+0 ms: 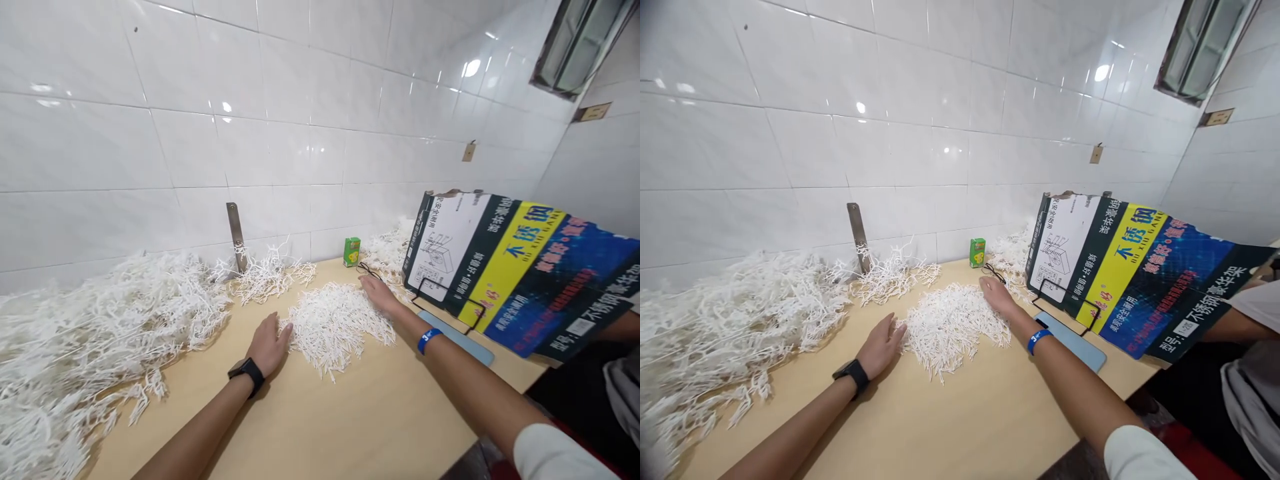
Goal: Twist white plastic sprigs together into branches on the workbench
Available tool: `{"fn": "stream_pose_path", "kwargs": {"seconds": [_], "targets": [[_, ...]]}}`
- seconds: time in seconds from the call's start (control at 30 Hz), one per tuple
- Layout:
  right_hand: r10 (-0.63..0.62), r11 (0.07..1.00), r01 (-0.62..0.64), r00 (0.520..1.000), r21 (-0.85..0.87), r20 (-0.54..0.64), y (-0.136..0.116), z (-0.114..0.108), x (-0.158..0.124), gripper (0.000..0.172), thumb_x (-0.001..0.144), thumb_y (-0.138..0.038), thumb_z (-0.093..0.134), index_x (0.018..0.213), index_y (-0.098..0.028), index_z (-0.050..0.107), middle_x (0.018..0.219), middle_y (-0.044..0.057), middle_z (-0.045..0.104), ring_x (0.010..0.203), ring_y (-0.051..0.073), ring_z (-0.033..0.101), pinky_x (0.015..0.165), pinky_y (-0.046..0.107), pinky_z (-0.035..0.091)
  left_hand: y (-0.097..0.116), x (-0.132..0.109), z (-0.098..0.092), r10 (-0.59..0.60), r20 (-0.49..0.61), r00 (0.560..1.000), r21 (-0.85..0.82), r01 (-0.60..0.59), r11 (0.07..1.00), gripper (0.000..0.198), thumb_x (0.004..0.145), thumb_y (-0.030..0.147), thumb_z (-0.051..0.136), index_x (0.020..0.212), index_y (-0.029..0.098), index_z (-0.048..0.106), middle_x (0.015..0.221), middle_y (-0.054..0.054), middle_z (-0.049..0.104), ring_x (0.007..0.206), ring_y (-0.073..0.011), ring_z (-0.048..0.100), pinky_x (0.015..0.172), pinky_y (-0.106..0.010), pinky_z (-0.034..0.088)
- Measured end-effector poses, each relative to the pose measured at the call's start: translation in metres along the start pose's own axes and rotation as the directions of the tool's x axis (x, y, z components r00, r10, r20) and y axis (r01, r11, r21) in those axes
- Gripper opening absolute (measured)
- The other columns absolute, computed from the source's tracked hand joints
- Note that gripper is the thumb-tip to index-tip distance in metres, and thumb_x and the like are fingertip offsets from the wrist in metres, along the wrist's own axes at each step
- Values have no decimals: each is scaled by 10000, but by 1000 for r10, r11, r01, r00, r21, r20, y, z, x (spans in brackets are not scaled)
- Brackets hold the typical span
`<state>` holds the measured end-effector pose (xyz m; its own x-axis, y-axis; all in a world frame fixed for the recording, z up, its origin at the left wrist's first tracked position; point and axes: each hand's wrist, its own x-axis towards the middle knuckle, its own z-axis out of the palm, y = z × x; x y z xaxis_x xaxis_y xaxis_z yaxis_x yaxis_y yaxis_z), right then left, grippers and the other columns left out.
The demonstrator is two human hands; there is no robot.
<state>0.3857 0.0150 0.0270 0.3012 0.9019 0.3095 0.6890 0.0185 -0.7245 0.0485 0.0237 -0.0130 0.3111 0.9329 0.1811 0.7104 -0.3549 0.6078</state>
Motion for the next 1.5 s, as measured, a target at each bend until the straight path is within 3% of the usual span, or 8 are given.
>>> {"fn": "stream_pose_path", "kwargs": {"seconds": [0.23, 0.5, 0.7, 1.07, 1.17, 1.27, 1.4, 1.5], "targets": [[107, 994, -104, 992, -44, 73, 49, 13, 10, 554, 904, -520, 374, 1245, -153, 612, 1382, 145, 535, 1325, 301, 448, 1126, 469, 302, 38, 55, 35, -1, 51, 999, -47, 4, 999, 753, 902, 563, 299, 1406, 8, 369, 1459, -247, 412, 1376, -323, 380, 1113, -408, 298], [4, 989, -35, 977, 142, 215, 41, 33, 3, 594, 861, -638, 416, 1221, -221, 638, 1351, 76, 578, 1287, 226, 501, 1134, 381, 327, 43, 50, 46, 68, 87, 994, -242, -45, 969, 757, 903, 573, 320, 1455, 55, 324, 1520, -192, 340, 1423, -275, 311, 1158, -380, 249], [82, 985, -97, 990, 142, 113, 37, 33, -2, 693, 868, -672, 392, 1353, -199, 536, 1455, 103, 465, 1378, 243, 391, 1166, 413, 267, 43, 52, 49, 49, 37, 998, -221, -40, 975, 730, 915, 547, 314, 1457, 57, 318, 1547, -183, 288, 1450, -265, 249, 1184, -395, 208], [-119, 992, 118, 992, 50, 36, 26, 26, -21, 543, 925, -512, 409, 1333, -182, 544, 1366, 127, 557, 1284, 259, 507, 1125, 435, 348, 52, 35, 42, 214, -125, 969, -214, -237, 948, 571, 946, 458, 350, 1427, 153, 381, 1539, -149, 323, 1449, -267, 247, 1193, -514, 154], [-260, 965, 259, 957, -29, -130, 8, 14, -29, 522, 923, -463, 438, 1364, -192, 510, 1419, 110, 505, 1344, 265, 434, 1138, 473, 322, 66, 30, 23, 324, -256, 911, -173, -373, 912, 471, 949, 395, 391, 1369, 191, 450, 1521, -124, 366, 1436, -261, 277, 1182, -552, 155], [-417, 906, 416, 849, -75, -324, -36, 9, -41, 491, 935, -410, 436, 1391, -233, 477, 1455, 80, 466, 1380, 261, 383, 1149, 495, 304, 93, 31, -16, 432, -451, 781, -168, -549, 819, 366, 953, 344, 410, 1275, 220, 533, 1464, -99, 456, 1387, -231, 371, 1181, -515, 215], [-567, 773, 635, 703, 18, -429, -139, 0, -53, 487, 952, -334, 433, 1434, -271, 406, 1496, 52, 410, 1393, 245, 367, 1152, 496, 320, 148, 26, -102, 384, -732, 562, -245, -744, 622, 316, 973, 363, 401, 1171, 205, 590, 1323, -73, 589, 1285, -210, 501, 1108, -425, 382], [-606, 595, 787, 574, 165, -552, -232, -16, -65, 438, 981, -306, 372, 1413, -247, 415, 1491, 45, 412, 1381, 228, 390, 1127, 489, 375, 187, -2, -164, 342, -801, 491, -321, -835, 448, 407, 993, 465, 309, 1163, 224, 591, 1183, -14, 657, 1218, -205, 566, 1031, -377, 455]]}}
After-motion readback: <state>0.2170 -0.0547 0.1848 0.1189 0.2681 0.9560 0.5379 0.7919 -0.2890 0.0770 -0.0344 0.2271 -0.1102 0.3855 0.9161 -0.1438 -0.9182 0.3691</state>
